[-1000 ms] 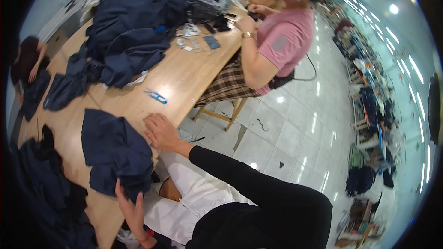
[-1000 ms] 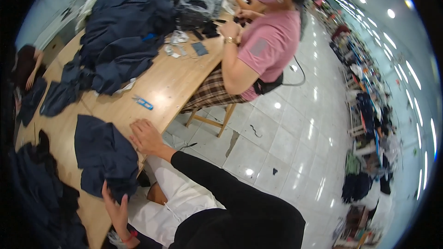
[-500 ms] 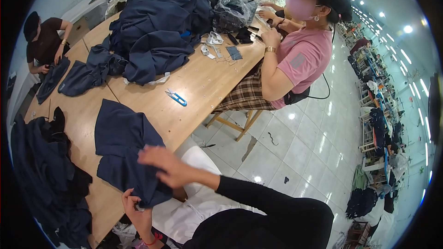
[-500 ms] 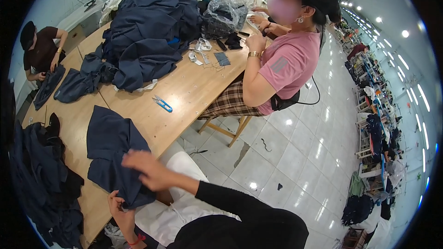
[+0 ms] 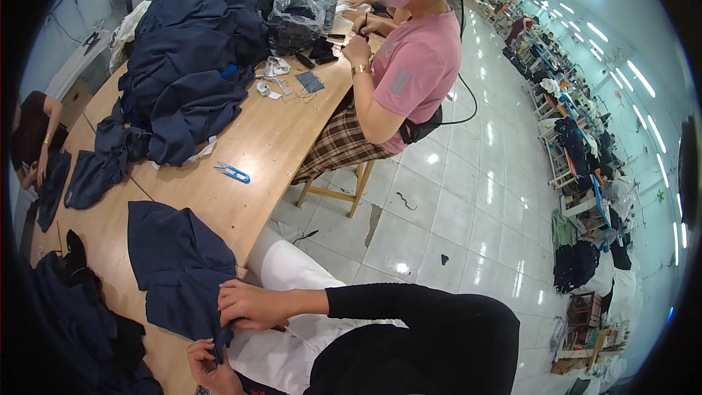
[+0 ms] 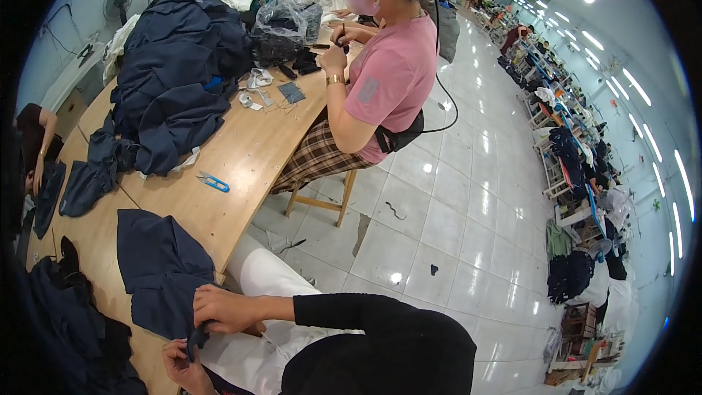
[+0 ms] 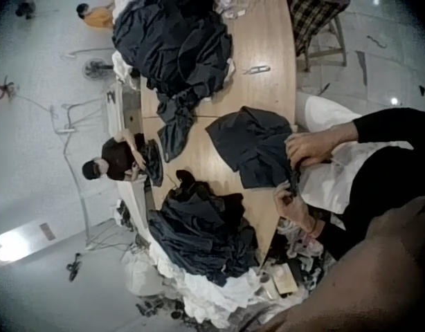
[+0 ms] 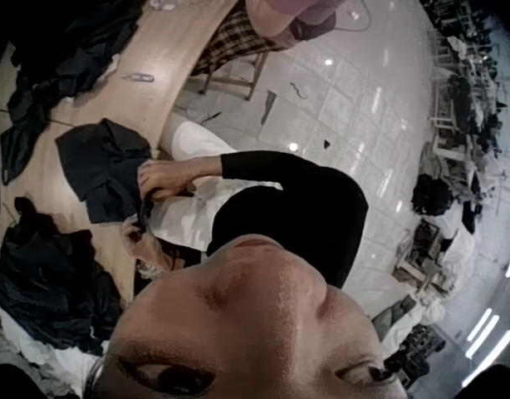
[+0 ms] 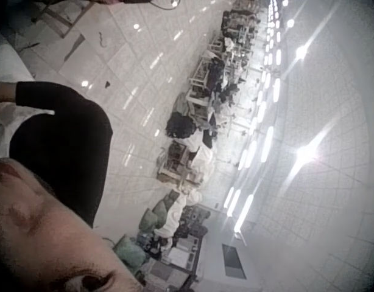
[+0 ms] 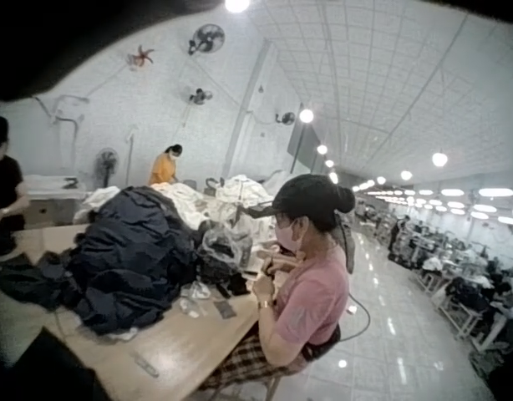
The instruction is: Trimming excess threads from finished pairs of shorts using thread snips.
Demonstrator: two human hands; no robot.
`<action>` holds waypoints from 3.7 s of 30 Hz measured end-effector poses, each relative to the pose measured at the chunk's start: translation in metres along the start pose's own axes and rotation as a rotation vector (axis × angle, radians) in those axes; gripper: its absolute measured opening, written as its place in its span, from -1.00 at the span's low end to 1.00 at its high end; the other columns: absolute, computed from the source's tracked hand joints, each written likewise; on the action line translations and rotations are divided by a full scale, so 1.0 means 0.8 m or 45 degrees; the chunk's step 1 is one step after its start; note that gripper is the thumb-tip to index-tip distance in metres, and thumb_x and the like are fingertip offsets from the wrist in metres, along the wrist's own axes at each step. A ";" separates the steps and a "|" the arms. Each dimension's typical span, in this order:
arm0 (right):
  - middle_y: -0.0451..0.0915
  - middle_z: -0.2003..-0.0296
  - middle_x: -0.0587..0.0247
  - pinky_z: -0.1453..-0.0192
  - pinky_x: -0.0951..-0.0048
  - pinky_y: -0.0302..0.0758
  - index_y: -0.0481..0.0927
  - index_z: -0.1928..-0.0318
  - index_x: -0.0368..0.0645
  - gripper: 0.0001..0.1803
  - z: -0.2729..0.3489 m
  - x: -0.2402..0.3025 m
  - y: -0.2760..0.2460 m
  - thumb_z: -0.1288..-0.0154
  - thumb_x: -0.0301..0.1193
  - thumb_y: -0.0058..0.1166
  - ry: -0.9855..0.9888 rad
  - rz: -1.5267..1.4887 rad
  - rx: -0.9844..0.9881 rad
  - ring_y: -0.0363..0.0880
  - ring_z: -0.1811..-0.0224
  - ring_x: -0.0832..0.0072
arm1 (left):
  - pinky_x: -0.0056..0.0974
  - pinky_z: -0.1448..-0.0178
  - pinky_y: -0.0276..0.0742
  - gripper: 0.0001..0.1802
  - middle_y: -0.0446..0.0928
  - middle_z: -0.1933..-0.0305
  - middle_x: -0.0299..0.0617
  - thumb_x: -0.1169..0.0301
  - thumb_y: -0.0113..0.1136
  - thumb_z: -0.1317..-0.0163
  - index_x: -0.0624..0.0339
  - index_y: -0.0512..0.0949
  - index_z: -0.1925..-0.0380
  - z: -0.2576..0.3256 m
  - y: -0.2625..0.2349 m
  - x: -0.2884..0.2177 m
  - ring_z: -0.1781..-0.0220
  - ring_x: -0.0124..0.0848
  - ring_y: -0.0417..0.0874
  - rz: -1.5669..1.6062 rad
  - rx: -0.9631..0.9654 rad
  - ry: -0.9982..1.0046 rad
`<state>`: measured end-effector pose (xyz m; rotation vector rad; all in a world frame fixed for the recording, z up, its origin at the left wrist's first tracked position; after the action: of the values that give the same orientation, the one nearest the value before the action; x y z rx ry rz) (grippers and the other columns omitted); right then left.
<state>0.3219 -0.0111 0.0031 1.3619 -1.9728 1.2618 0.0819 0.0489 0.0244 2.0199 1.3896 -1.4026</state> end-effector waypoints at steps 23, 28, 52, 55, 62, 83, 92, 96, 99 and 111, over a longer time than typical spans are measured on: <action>0.65 0.11 0.09 -0.01 0.22 0.60 0.69 -0.10 -0.29 -0.64 -0.017 0.038 -0.019 -0.32 -0.77 0.19 0.119 -0.371 -0.246 0.67 0.03 0.07 | -0.17 0.20 0.59 -0.90 0.64 0.20 -0.05 0.47 0.33 -0.52 0.27 0.65 0.19 -0.026 0.002 -0.063 0.27 -0.19 0.61 -0.587 0.061 -0.032; 0.64 -0.03 0.10 -0.14 0.20 0.56 0.70 -0.14 -0.21 -0.64 -0.018 0.050 -0.028 -0.33 -0.65 0.30 0.147 -0.315 -0.096 0.65 -0.09 0.09 | -0.09 0.12 0.69 -0.82 0.68 0.09 0.00 0.36 0.40 -0.53 0.28 0.69 0.16 -0.027 0.000 -0.062 0.20 -0.11 0.68 -0.739 0.017 -0.034; 0.71 0.14 0.05 -0.03 0.11 0.61 0.67 0.01 -0.26 -0.75 -0.012 0.025 -0.010 -0.30 -0.67 0.26 0.218 -0.302 -0.187 0.70 0.03 0.01 | -0.28 0.37 0.30 -0.83 0.47 0.41 -0.25 0.41 0.29 -0.61 0.26 0.60 0.19 -0.046 -0.002 -0.078 0.48 -0.47 0.26 -0.378 -0.109 0.117; 0.70 0.13 0.04 -0.05 0.11 0.60 0.66 0.01 -0.25 -0.73 -0.011 0.021 -0.005 -0.28 -0.67 0.27 0.180 -0.250 -0.159 0.70 0.06 -0.02 | -0.27 0.36 0.31 -0.85 0.48 0.39 -0.28 0.43 0.29 -0.62 0.26 0.60 0.18 -0.041 -0.010 -0.089 0.47 -0.48 0.27 -0.285 -0.212 -0.070; 0.69 0.09 0.12 -0.20 0.12 0.52 0.65 0.02 -0.20 -0.68 -0.005 0.010 -0.021 -0.21 -0.71 0.21 0.397 -0.247 -0.038 0.64 -0.04 0.05 | -0.32 0.35 0.42 -0.76 0.46 0.36 -0.31 0.36 0.03 -0.75 0.25 0.64 -0.01 0.067 -0.136 0.032 0.52 -0.53 0.23 0.443 -0.405 -0.518; 0.67 0.19 0.33 -0.27 0.13 0.34 0.71 0.13 -0.07 -0.87 -0.015 0.018 -0.091 -0.36 -0.40 0.39 -0.012 0.314 -0.169 0.49 -0.08 0.19 | -0.31 -0.27 0.03 -0.74 0.36 0.37 -0.25 0.23 0.14 -0.71 0.12 0.44 0.19 0.044 -0.156 -0.042 0.40 -0.45 0.27 -0.431 -0.192 -0.459; 0.52 0.29 0.24 -0.07 0.23 0.45 0.59 0.22 -0.12 -0.80 -0.021 0.014 -0.097 -0.24 -0.47 0.40 -0.098 0.665 -0.172 0.54 0.12 0.25 | -0.06 -0.03 0.62 -0.73 0.55 -0.09 -0.06 0.40 0.30 -0.60 0.17 0.63 -0.21 0.016 -0.107 -0.046 0.11 -0.22 0.59 -0.892 0.232 -0.203; 0.56 0.21 0.17 -0.02 0.18 0.57 0.62 0.11 -0.23 -0.75 -0.027 0.019 -0.092 -0.21 -0.64 0.34 -0.074 0.399 -0.259 0.59 0.07 0.18 | -0.04 0.06 0.61 -0.80 0.56 -0.22 0.01 0.40 0.32 -0.58 0.21 0.71 -0.09 0.031 -0.118 -0.027 0.09 -0.15 0.57 -1.081 0.155 -0.424; 0.61 0.11 0.13 -0.02 0.19 0.64 0.66 0.00 -0.27 -0.67 -0.034 0.019 -0.090 -0.23 -0.73 0.31 -0.029 0.188 -0.364 0.64 -0.01 0.15 | 0.00 0.08 0.60 -0.77 0.62 -0.18 0.05 0.37 0.32 -0.58 0.16 0.71 -0.13 0.012 -0.116 -0.037 0.10 -0.10 0.58 -0.863 -0.032 -0.456; 0.72 -0.13 0.11 -0.11 0.41 0.66 0.72 -0.01 -0.28 -0.73 -0.030 0.004 -0.092 -0.32 -0.71 0.33 0.330 -0.357 -0.512 0.74 -0.10 0.38 | 0.01 0.05 0.57 -0.60 0.62 -0.13 0.03 0.15 0.14 -0.68 0.17 0.60 -0.30 0.031 -0.109 -0.025 0.18 -0.19 0.54 -0.659 -0.307 -0.632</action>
<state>0.3834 0.0002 0.0493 1.1572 -1.6732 0.8118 -0.0060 0.0625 0.0520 1.0935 1.7922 -1.6826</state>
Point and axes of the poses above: each hand's wrist, its own z-axis away from the middle knuckle, its own y-axis out of the palm, x = y × z, the point moved 2 cm from there along -z, towards the middle knuckle
